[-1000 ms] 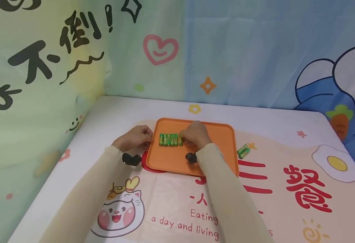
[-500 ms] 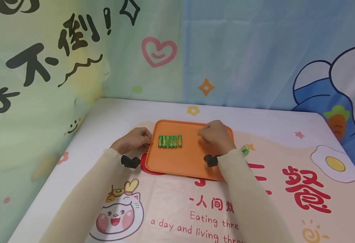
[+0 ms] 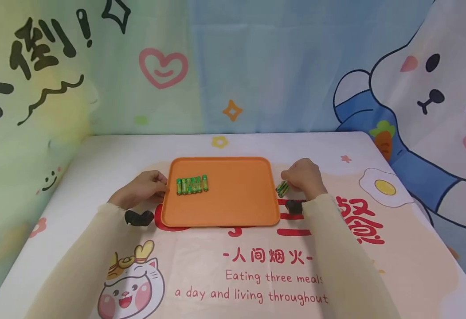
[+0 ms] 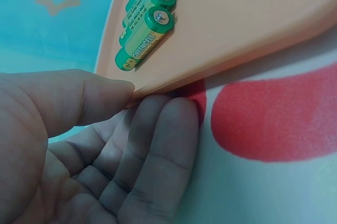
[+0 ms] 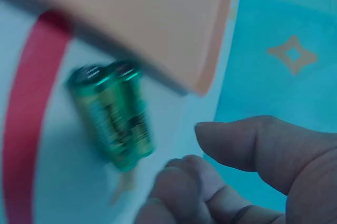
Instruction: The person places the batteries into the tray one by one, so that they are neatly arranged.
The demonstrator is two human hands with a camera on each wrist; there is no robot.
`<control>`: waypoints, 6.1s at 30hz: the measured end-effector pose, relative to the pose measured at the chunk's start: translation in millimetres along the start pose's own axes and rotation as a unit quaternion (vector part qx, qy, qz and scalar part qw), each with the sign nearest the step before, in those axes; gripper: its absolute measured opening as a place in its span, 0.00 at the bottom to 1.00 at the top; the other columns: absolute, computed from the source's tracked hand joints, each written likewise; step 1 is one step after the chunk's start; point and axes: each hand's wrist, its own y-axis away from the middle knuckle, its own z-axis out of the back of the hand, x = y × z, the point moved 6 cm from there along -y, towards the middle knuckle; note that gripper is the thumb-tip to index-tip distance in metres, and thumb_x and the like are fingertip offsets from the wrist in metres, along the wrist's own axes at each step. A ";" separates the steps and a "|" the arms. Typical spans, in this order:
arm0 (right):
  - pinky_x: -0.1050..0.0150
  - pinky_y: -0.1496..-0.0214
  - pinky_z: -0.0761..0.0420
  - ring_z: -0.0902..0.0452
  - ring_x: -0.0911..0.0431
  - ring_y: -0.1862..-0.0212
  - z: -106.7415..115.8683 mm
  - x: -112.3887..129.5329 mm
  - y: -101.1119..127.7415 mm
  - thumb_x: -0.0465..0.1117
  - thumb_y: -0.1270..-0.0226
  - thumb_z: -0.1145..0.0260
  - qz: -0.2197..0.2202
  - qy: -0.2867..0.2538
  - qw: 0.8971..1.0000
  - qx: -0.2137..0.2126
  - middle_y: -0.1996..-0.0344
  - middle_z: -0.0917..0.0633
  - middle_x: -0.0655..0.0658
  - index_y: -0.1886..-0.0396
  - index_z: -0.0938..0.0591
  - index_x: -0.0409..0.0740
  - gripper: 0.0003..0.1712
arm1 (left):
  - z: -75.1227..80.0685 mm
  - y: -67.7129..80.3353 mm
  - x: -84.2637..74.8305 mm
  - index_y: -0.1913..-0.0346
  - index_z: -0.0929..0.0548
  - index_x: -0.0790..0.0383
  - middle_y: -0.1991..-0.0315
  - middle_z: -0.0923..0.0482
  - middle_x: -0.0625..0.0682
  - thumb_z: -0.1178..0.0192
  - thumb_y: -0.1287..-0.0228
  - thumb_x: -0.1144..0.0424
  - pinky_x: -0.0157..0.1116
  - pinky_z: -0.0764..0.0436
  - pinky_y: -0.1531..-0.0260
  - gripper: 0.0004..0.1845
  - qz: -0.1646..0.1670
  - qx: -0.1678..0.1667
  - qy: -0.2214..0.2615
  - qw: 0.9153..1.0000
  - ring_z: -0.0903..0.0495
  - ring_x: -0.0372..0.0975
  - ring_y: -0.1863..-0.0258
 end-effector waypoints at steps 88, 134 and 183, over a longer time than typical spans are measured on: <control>0.56 0.53 0.11 0.15 0.50 0.63 -111.2 134.2 -12.7 0.36 0.29 0.36 0.173 -0.135 0.968 0.119 0.58 0.14 0.37 0.56 0.15 0.28 0.13 | 8.4 -2.0 4.8 0.54 0.25 0.68 0.57 0.19 0.59 0.42 0.26 0.68 0.37 0.13 0.57 0.05 0.014 -0.015 0.018 1.000 0.15 0.43 0.63; 0.58 0.62 0.15 0.23 0.50 0.71 -133.6 158.5 -10.8 0.34 0.28 0.37 0.167 -0.118 0.972 0.118 0.79 0.22 0.46 0.86 0.33 0.49 0.25 | 12.5 -1.0 2.3 0.54 0.25 0.67 0.58 0.20 0.58 0.42 0.26 0.68 0.35 0.14 0.60 0.05 0.024 -0.021 0.013 0.999 0.17 0.43 0.64; 0.61 0.61 0.23 0.27 0.52 0.70 -87.5 104.2 -1.9 0.39 0.31 0.37 0.172 -0.116 0.976 0.064 0.79 0.23 0.47 0.72 0.20 0.36 0.12 | -0.2 -4.6 8.9 0.54 0.24 0.68 0.58 0.19 0.59 0.42 0.27 0.68 0.37 0.12 0.58 0.06 0.010 -0.006 0.009 1.000 0.15 0.43 0.64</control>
